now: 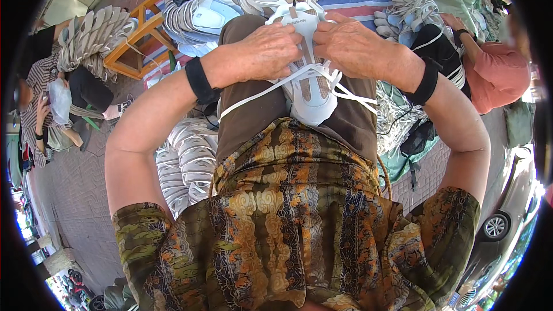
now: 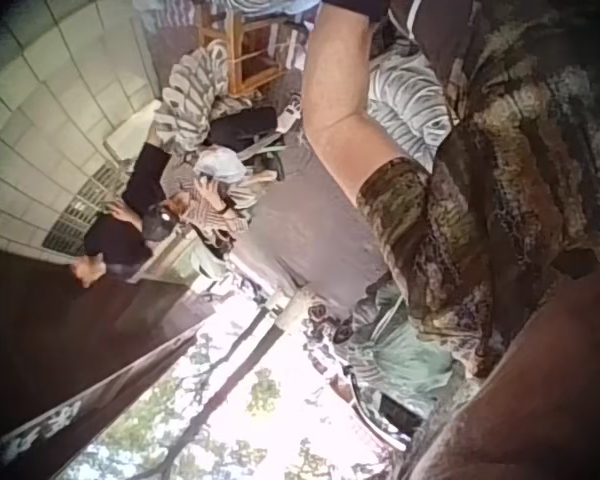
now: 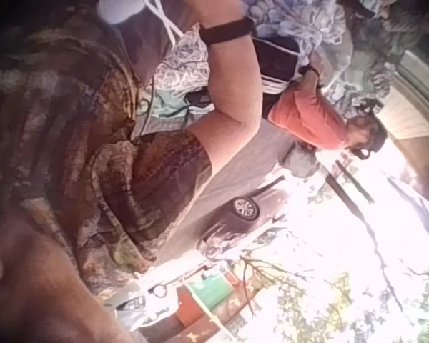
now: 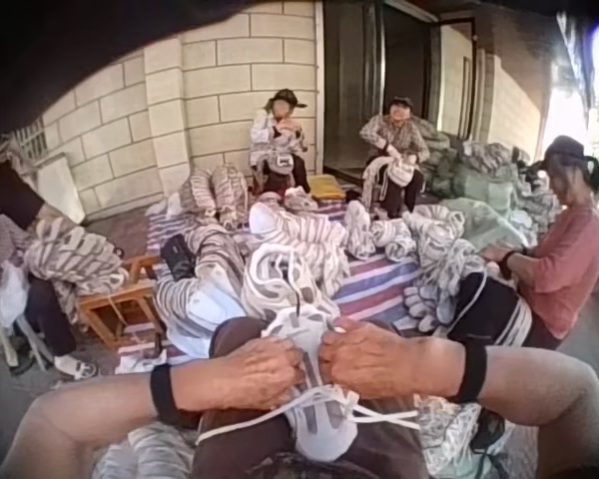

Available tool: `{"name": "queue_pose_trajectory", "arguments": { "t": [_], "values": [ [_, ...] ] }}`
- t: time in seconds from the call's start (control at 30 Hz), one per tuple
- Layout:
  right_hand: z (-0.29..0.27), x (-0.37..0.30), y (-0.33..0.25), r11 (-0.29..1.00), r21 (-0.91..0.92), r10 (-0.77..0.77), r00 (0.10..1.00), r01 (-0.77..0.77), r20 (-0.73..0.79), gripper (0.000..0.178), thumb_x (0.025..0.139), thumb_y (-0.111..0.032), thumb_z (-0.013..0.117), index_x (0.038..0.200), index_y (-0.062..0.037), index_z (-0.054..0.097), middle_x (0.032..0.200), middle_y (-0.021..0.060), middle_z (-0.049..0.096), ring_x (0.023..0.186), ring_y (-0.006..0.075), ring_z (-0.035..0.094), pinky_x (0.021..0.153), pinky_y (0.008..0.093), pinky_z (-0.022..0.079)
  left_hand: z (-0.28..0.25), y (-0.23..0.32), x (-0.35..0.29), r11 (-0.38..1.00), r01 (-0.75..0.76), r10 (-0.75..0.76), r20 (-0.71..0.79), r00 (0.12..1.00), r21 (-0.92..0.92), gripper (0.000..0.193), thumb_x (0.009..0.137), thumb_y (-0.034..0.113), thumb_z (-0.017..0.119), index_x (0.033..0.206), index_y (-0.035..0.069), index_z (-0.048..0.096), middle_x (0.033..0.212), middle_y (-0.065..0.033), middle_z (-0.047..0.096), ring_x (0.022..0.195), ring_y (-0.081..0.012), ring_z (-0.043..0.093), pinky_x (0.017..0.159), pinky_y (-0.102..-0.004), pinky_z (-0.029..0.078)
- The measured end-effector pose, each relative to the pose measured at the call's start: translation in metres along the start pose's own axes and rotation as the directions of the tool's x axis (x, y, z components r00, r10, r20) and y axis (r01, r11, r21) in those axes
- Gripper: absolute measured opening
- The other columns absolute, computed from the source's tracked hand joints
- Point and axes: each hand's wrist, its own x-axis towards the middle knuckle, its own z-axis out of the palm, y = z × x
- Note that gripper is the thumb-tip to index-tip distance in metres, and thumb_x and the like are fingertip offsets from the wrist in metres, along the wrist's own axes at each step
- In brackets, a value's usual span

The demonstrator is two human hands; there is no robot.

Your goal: The person sits on the ground and laces a white sneaker by hand. They thread the laces through the eyelets, pull them tight, and tie a knot. The person handles the shoe and laces directly without using any tools.

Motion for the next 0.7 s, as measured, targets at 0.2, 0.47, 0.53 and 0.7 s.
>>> {"name": "queue_pose_trajectory", "arguments": {
  "t": [0.2,0.47,0.53,0.7],
  "values": [
    [0.000,-0.003,0.012,0.992,0.004,-0.129,0.989,0.130,-0.076,0.019,0.064,-0.011,0.074,0.081,-0.0044,0.068,0.088,0.0068,0.060,0.094,0.0242,0.058,0.087,0.0348,0.046,-0.013,0.000,0.007,0.982,0.139,-0.111,0.198,0.974,-0.132,0.011,0.071,0.013,0.070,0.075,0.003,0.069,0.073,-0.0156,0.065,0.080,-0.0307,0.065,0.073,-0.0415,0.051],
    [-0.001,0.000,0.009,0.993,0.012,-0.114,0.993,0.114,-0.027,0.005,0.069,-0.008,0.063,0.072,-0.0037,0.065,0.079,0.0081,0.056,0.085,0.0255,0.058,0.077,0.0356,0.047,0.011,-0.004,-0.001,0.997,-0.034,0.030,-0.059,0.998,-0.063,0.014,0.073,0.014,0.066,0.070,0.001,0.068,0.071,-0.0157,0.065,0.072,-0.0327,0.063,0.072,-0.0430,0.050],
    [-0.001,0.001,0.006,0.997,0.021,-0.076,0.997,0.075,0.006,0.005,0.070,-0.007,0.061,0.071,-0.0028,0.065,0.079,0.0092,0.055,0.086,0.0260,0.057,0.080,0.0365,0.046,0.009,-0.002,-0.002,0.998,0.029,-0.028,0.005,1.000,-0.058,0.015,0.073,0.014,0.062,0.070,0.001,0.069,0.072,-0.0163,0.065,0.072,-0.0328,0.063,0.073,-0.0430,0.049],
    [-0.003,0.002,-0.005,0.987,0.020,0.154,0.981,-0.157,0.121,0.008,0.071,-0.006,0.059,0.070,-0.0015,0.065,0.080,0.0124,0.055,0.091,0.0267,0.056,0.086,0.0402,0.042,-0.004,0.010,0.019,0.906,0.410,-0.370,0.268,0.889,-0.109,0.017,0.070,0.013,0.058,0.071,0.001,0.069,0.074,-0.0199,0.066,0.075,-0.0322,0.064,0.074,-0.0412,0.046]
  ]
}}
